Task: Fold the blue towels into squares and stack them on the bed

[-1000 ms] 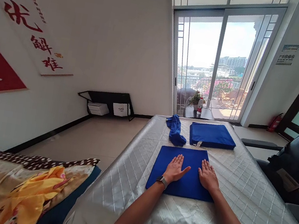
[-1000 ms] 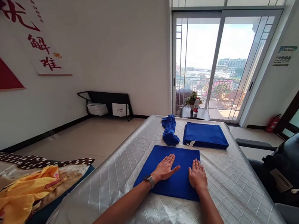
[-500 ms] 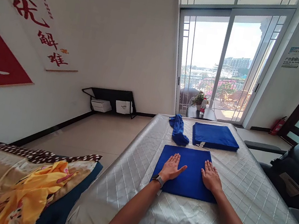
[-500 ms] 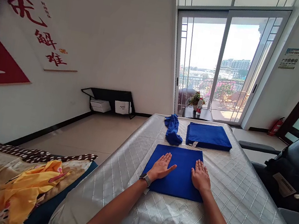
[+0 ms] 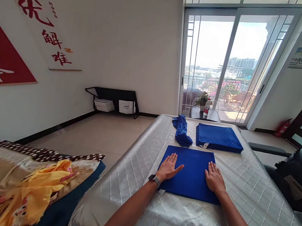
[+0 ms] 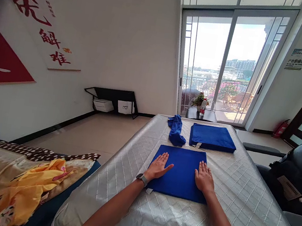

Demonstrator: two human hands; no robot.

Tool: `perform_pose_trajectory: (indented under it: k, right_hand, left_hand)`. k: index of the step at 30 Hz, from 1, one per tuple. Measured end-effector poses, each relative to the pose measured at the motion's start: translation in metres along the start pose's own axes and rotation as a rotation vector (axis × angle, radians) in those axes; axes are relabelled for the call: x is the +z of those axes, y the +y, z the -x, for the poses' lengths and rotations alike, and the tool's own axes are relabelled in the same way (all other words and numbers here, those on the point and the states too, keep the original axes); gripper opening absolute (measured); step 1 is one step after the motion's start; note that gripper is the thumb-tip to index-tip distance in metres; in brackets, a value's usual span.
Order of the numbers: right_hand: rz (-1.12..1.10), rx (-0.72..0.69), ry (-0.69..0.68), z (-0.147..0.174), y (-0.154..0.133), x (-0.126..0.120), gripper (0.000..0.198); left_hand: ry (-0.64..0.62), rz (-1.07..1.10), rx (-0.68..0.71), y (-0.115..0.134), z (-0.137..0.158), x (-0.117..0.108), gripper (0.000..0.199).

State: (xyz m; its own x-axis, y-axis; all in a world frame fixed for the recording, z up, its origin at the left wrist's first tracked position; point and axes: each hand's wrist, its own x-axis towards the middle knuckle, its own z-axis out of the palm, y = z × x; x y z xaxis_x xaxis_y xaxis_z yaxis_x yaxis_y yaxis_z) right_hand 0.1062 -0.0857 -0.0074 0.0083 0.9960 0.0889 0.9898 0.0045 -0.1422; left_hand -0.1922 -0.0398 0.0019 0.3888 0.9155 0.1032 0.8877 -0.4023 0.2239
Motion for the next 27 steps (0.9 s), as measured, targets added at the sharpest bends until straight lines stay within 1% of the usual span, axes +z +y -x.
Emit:
perform_pose_trajectory:
  k: [5, 9, 14, 17, 19, 21, 22, 24, 27]
  right_hand:
    - [0.024, -0.013, 0.03, 0.0, 0.001, 0.002, 0.068]
    - [0.037, -0.009, 0.032, 0.0, 0.0, 0.003, 0.068]
    - [0.041, 0.004, 0.033, 0.002, -0.005, -0.008, 0.066]
    - [0.033, 0.015, 0.075, 0.009, -0.005, -0.019, 0.063]
    - [0.026, -0.011, 0.12, 0.02, -0.003, -0.023, 0.062]
    - [0.014, -0.056, 0.146, 0.035, -0.003, -0.021, 0.062]
    - [0.006, -0.07, 0.146, 0.042, -0.003, -0.018, 0.063]
    - [-0.005, -0.062, 0.128, 0.055, -0.004, -0.008, 0.065]
    - [0.018, -0.053, 0.125, 0.064, -0.001, 0.01, 0.064]
  left_hand:
    - [0.007, -0.009, -0.014, -0.009, 0.003, -0.003, 0.097]
    - [0.012, -0.009, -0.067, -0.018, 0.009, -0.008, 0.098]
    - [0.044, -0.014, -0.13, -0.037, 0.023, -0.022, 0.098]
    - [0.125, -0.049, -0.17, -0.049, 0.034, -0.03, 0.094]
    - [0.218, -0.07, -0.162, -0.048, 0.038, -0.034, 0.089]
    - [0.298, -0.079, -0.102, -0.031, 0.039, -0.037, 0.082]
    - [0.325, -0.078, -0.054, -0.014, 0.037, -0.037, 0.079]
    - [0.346, -0.07, 0.075, 0.032, 0.032, -0.033, 0.074]
    - [0.316, -0.041, 0.292, 0.118, 0.021, -0.013, 0.068]
